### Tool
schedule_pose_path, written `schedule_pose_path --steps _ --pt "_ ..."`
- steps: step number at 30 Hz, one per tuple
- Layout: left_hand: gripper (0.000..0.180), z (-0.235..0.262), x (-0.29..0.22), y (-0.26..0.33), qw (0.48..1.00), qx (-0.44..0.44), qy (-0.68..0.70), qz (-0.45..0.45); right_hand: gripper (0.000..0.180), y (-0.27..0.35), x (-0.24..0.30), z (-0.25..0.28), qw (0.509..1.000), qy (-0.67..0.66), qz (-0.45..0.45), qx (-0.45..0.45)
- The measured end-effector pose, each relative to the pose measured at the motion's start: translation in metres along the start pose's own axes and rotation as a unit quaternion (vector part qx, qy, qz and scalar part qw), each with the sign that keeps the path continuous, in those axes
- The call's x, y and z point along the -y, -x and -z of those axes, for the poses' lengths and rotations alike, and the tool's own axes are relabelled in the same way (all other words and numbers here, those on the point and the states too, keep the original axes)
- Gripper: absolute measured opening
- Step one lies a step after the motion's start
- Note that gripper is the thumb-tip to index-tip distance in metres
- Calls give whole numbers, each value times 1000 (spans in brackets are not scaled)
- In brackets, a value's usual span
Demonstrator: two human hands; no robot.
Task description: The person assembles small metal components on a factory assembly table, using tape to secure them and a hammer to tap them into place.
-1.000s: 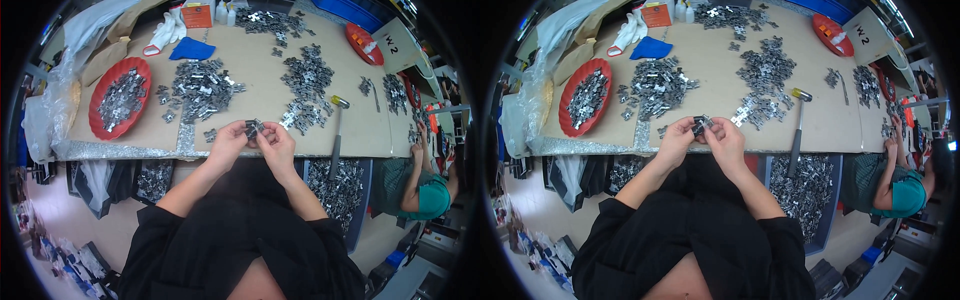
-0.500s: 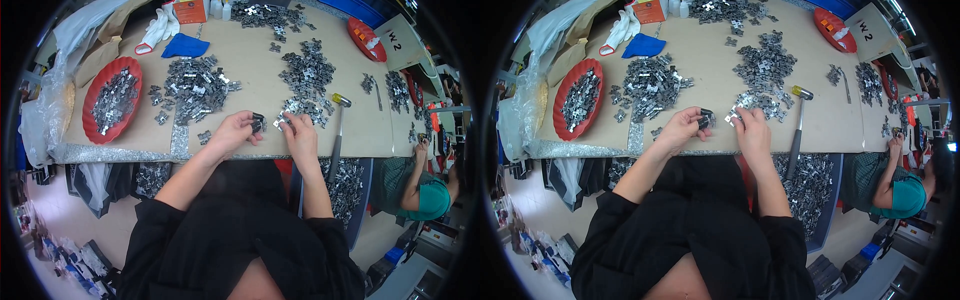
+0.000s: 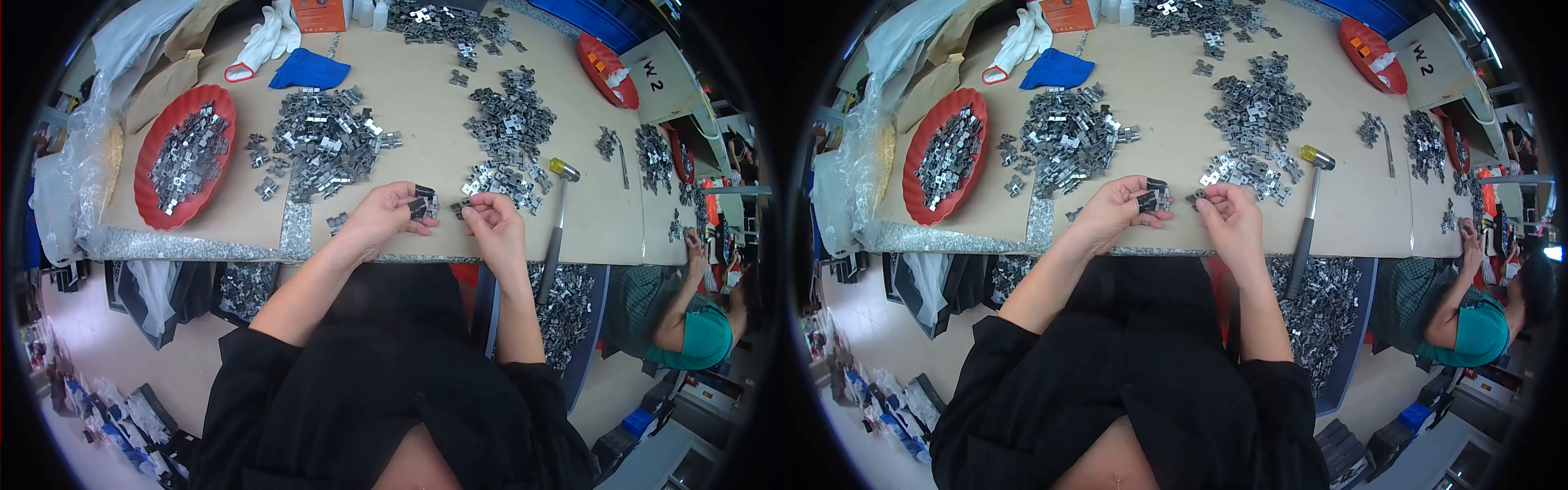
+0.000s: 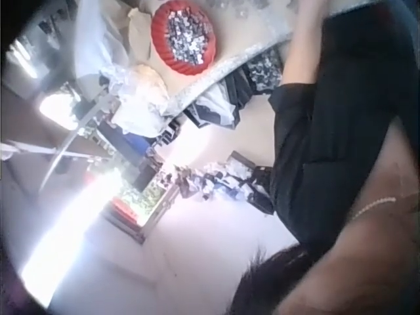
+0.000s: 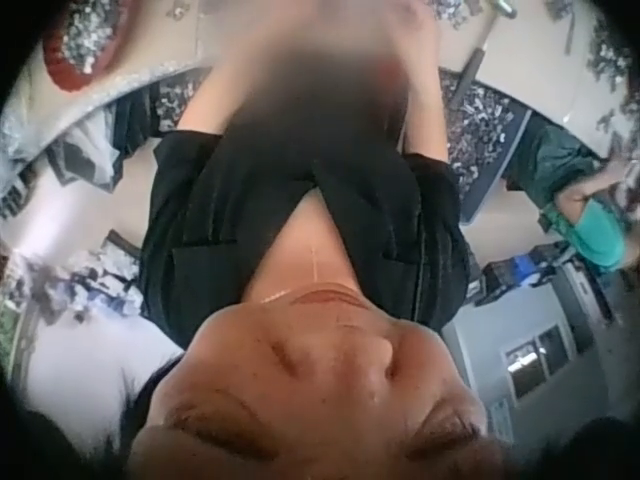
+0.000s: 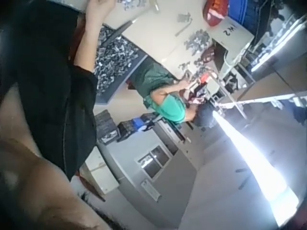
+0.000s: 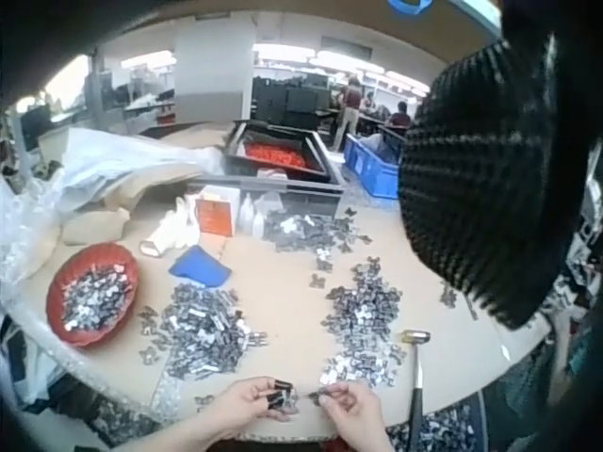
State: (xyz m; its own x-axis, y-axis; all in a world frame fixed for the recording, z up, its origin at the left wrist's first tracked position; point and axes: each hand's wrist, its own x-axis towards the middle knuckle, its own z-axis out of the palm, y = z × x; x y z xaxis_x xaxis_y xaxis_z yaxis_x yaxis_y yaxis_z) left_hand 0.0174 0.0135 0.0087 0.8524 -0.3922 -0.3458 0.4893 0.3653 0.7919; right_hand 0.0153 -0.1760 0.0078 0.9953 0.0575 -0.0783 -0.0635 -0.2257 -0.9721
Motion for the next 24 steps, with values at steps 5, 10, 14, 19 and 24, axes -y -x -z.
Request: schedule_pose_path --steps 5,10,14,19,24 --pt "12 0 0 -1 1000 -4 -25 -2 25 8 12 -17 963 -257 -77 32" --pt "12 0 1 0 1000 5 -30 -3 28 11 12 -24 958 -269 -91 51" --pt "11 -2 -2 2 999 1 -47 -5 26 11 11 -26 967 -232 -90 49" --pt "12 4 2 1 998 14 -63 -16 22 11 12 -27 967 -230 -97 40" --pt "12 2 4 0 996 6 -83 -25 20 10 12 -27 974 -194 -108 41"
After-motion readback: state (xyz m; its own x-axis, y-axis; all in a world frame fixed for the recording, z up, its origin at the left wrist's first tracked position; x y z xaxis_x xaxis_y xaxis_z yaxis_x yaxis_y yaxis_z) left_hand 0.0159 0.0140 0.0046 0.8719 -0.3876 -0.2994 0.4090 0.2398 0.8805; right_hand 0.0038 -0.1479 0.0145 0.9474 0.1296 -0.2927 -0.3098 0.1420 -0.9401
